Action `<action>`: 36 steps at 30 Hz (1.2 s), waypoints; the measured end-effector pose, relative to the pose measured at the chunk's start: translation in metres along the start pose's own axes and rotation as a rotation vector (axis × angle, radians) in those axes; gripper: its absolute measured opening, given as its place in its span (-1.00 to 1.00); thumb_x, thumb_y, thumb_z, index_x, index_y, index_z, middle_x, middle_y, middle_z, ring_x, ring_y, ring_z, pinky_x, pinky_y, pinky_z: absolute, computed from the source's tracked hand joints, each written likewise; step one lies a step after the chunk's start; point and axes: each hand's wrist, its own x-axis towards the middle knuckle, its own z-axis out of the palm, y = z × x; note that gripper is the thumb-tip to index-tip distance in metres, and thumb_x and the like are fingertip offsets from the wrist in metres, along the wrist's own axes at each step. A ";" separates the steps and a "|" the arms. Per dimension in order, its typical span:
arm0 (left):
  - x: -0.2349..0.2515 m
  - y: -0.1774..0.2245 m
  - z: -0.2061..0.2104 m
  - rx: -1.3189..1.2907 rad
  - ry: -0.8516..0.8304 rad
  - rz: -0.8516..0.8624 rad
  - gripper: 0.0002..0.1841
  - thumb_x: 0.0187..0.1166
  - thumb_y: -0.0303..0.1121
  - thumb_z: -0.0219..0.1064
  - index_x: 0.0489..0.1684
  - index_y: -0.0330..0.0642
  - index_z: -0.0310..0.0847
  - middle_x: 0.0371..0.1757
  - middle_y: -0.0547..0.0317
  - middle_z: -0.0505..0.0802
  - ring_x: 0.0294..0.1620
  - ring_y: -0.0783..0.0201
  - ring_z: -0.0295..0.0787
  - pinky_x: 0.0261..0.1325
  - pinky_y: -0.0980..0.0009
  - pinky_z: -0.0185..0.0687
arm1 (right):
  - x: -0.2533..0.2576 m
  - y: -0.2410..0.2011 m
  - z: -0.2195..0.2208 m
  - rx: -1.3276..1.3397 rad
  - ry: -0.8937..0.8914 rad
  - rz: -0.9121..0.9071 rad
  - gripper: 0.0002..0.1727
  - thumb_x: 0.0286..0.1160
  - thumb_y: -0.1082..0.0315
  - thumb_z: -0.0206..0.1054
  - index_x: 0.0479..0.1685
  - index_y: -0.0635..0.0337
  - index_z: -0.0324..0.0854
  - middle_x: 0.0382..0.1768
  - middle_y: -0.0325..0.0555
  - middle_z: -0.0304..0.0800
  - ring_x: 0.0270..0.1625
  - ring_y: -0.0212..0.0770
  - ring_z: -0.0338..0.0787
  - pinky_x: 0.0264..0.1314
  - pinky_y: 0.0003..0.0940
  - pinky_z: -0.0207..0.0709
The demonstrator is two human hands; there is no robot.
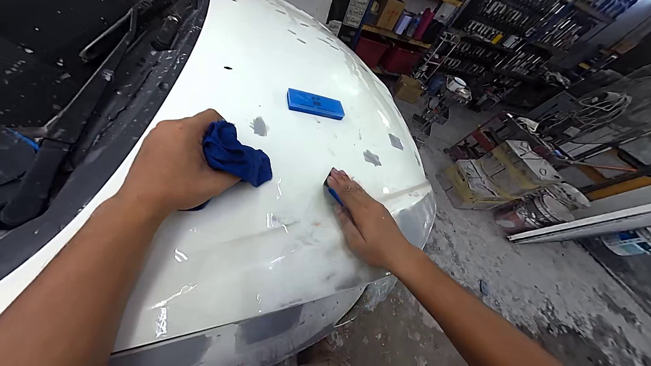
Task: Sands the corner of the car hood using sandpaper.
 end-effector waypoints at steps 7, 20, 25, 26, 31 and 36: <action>0.001 -0.003 0.001 0.021 -0.013 -0.011 -0.55 0.08 0.15 0.45 -0.19 0.08 0.64 -0.42 0.33 0.74 -0.34 0.25 0.75 -0.39 -0.02 0.60 | -0.028 0.020 -0.005 0.080 0.085 -0.128 -0.44 0.73 0.17 -0.10 0.56 0.11 0.60 0.60 -0.20 0.60 0.75 -0.25 0.41 0.82 -0.17 0.30; 0.001 0.000 0.001 0.010 -0.008 -0.003 -0.53 0.03 0.14 0.45 -0.20 0.05 0.66 -0.45 0.32 0.74 -0.38 0.24 0.74 -0.42 -0.02 0.60 | 0.024 0.022 -0.002 0.045 -0.022 -0.021 -0.35 0.81 0.11 -0.11 0.80 0.24 0.24 0.82 -0.02 0.23 0.90 -0.12 0.09 0.93 -0.06 -0.02; -0.002 -0.004 0.002 0.007 -0.028 -0.018 -0.52 0.03 0.13 0.50 -0.17 0.06 0.67 -0.42 0.30 0.76 -0.34 0.20 0.76 -0.38 -0.06 0.62 | 0.007 0.053 -0.009 0.100 -0.023 0.019 -0.42 0.83 0.12 -0.13 0.72 0.13 0.39 0.72 -0.16 0.43 0.81 -0.24 0.30 0.85 -0.11 0.19; -0.003 -0.004 0.001 0.011 -0.029 -0.020 -0.52 0.02 0.14 0.49 -0.17 0.08 0.66 -0.42 0.32 0.75 -0.34 0.22 0.76 -0.38 -0.05 0.62 | 0.009 0.056 -0.011 0.088 -0.013 0.099 -0.40 0.84 0.09 -0.15 0.74 0.14 0.36 0.73 -0.13 0.42 0.81 -0.20 0.31 0.83 -0.07 0.21; 0.002 -0.006 -0.001 0.010 -0.024 0.004 -0.55 0.06 0.15 0.46 -0.20 0.11 0.65 -0.43 0.37 0.73 -0.35 0.28 0.74 -0.40 -0.01 0.62 | -0.012 -0.041 -0.003 0.101 -0.069 -0.162 -0.36 0.73 0.08 -0.11 0.70 0.16 0.44 0.73 -0.11 0.43 0.84 -0.18 0.24 0.88 -0.08 0.15; 0.002 -0.005 -0.001 0.013 -0.015 -0.004 -0.54 0.06 0.16 0.47 -0.19 0.10 0.65 -0.42 0.36 0.74 -0.35 0.27 0.75 -0.39 0.00 0.62 | -0.040 0.037 -0.010 0.207 0.117 -0.120 -0.47 0.77 0.18 -0.13 0.42 0.11 0.70 0.51 -0.20 0.70 0.71 -0.20 0.48 0.80 -0.06 0.34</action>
